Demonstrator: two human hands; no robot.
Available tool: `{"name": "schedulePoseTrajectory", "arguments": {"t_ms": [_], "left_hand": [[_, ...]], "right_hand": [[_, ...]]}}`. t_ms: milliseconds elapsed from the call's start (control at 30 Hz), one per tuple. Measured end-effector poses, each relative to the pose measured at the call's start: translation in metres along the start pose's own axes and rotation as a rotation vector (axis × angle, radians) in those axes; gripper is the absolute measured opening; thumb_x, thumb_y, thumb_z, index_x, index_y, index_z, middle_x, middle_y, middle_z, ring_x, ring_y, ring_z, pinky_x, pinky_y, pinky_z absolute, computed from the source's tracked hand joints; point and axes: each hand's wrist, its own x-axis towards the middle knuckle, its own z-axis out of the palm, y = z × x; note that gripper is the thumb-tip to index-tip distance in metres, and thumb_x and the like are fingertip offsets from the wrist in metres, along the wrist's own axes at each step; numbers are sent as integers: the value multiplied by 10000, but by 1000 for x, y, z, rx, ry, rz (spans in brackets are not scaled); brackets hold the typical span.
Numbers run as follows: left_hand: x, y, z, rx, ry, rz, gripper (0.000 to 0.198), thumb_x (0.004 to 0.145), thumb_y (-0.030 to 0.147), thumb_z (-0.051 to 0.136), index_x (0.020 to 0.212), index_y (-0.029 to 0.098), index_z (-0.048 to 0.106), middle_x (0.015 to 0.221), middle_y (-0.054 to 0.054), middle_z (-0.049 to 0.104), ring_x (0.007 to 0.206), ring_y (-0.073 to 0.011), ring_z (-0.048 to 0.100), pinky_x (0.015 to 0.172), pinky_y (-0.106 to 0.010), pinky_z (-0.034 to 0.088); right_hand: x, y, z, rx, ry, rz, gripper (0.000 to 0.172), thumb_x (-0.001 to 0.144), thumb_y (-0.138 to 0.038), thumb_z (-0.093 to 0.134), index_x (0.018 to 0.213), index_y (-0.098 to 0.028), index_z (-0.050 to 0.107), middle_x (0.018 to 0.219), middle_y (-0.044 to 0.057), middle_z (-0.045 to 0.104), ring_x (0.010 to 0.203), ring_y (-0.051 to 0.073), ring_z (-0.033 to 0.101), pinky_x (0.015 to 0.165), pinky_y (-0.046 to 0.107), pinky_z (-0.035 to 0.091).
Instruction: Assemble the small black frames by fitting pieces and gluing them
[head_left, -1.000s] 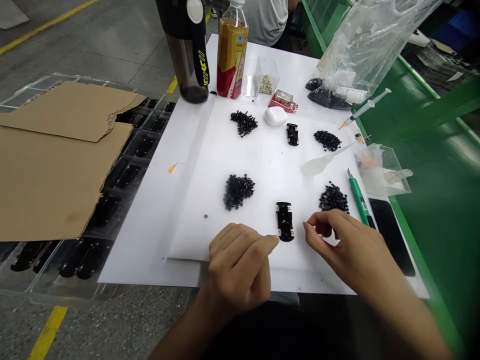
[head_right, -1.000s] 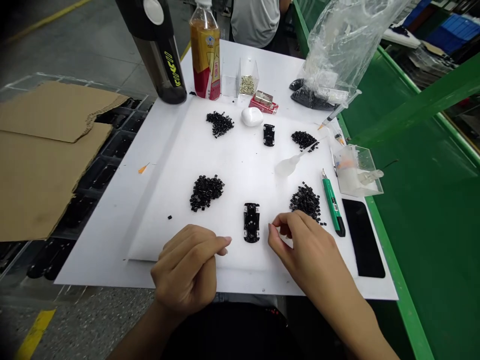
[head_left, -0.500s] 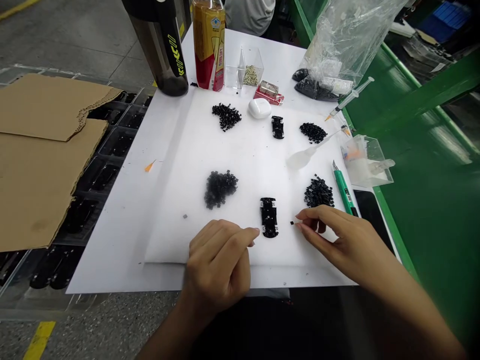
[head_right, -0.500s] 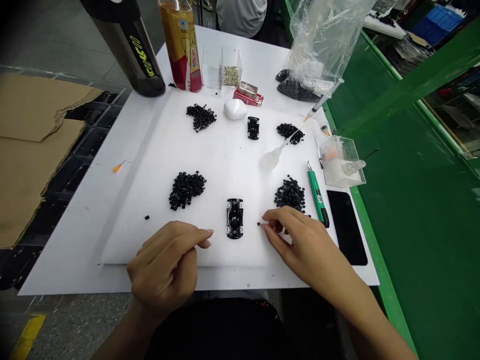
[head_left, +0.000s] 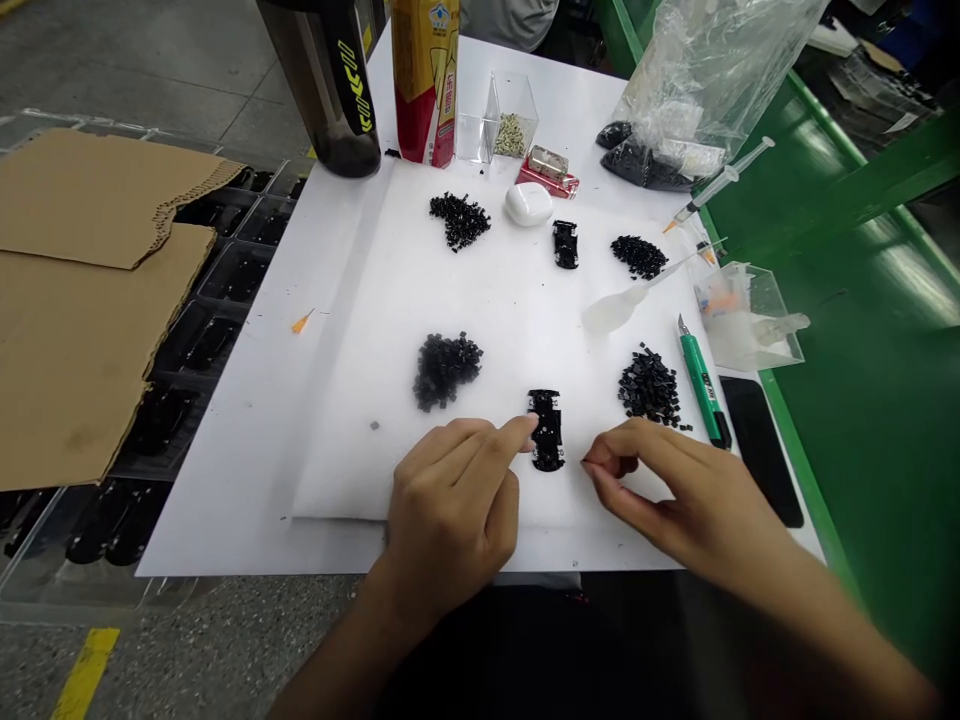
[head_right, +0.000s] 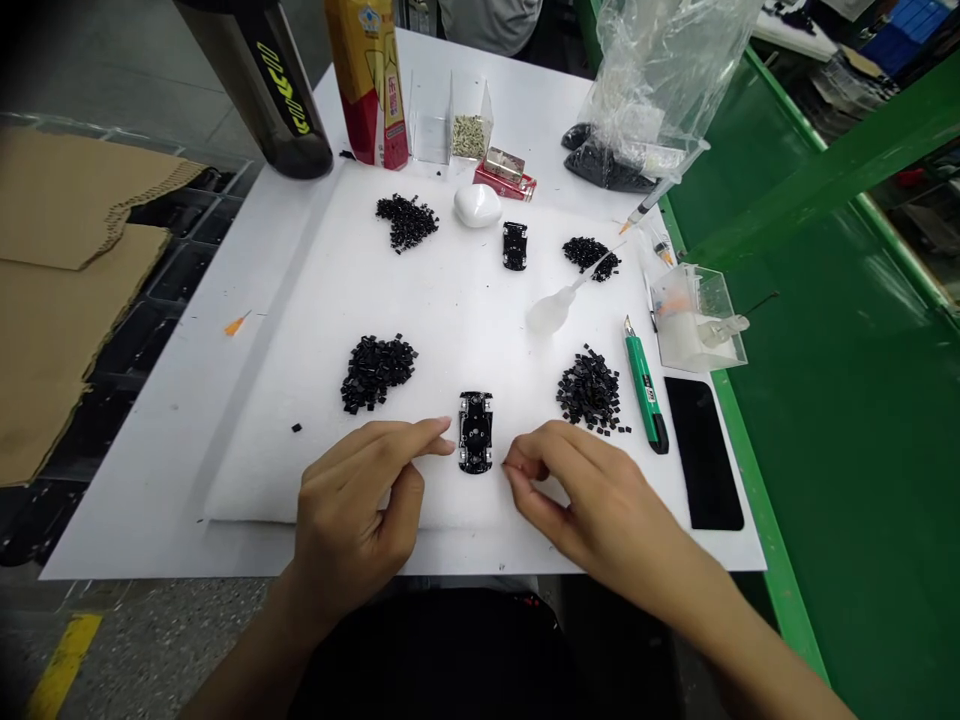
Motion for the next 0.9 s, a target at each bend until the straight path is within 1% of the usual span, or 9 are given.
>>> {"name": "schedulePoseTrajectory", "arguments": {"t_ms": [100,200,267,367,533,767,900], "left_hand": [[1,0,0,64,-47,8,477,916,-55,491,1332,135,623,989,-9,771,932,-175,665,778,-352,567],[2,-1,0,125,-99,26,464,946,-35,470,1363,123,595,981,-13,775,946,-178,654,791,-359,562],[2,-1,1,156,-121,34,441,957,-19,467,1362,104,590,953,-19,772,944,-185,644,781,-362,554],[2,-1,2,192,-129,37,429,966,0,475,1369,97,586,907,-7,764,941,-191,635,759,-362,534],[1,-3,3,190,-135,31,412,979,28,477,1372,89,584,874,6,751,939,-202,623,734,-366,508],[0,-3,3,178,-126,40,391,980,33,483,1350,82,600,841,12,740,940,-206,617,720,-368,491],[0,-3,3,177,-130,42,382,980,39,487,1340,85,607,897,11,752,958,-211,613,737,-378,494]], "right_hand": [[-2,-16,19,5,63,-19,150,960,-95,595,1064,-199,565,930,21,648,816,120,620,738,240,517],[-1,-25,34,-124,127,-70,211,940,-54,606,1112,-165,558,936,51,653,802,148,604,721,287,511],[0,-27,39,-209,156,-98,227,920,-33,624,1105,-147,557,907,58,643,777,157,587,689,300,496],[1,-27,39,-316,152,-131,222,903,-26,643,1087,-123,564,881,63,622,747,159,557,655,309,471],[1,-27,36,-443,86,-176,233,904,-11,627,1121,-84,580,837,52,569,720,163,501,620,321,437],[1,-29,32,-512,14,-195,309,901,3,613,1204,-47,583,859,70,591,754,184,517,619,335,459],[-2,-30,31,-462,45,-206,344,869,13,658,1206,-28,598,849,81,613,742,180,525,609,336,463]]}}
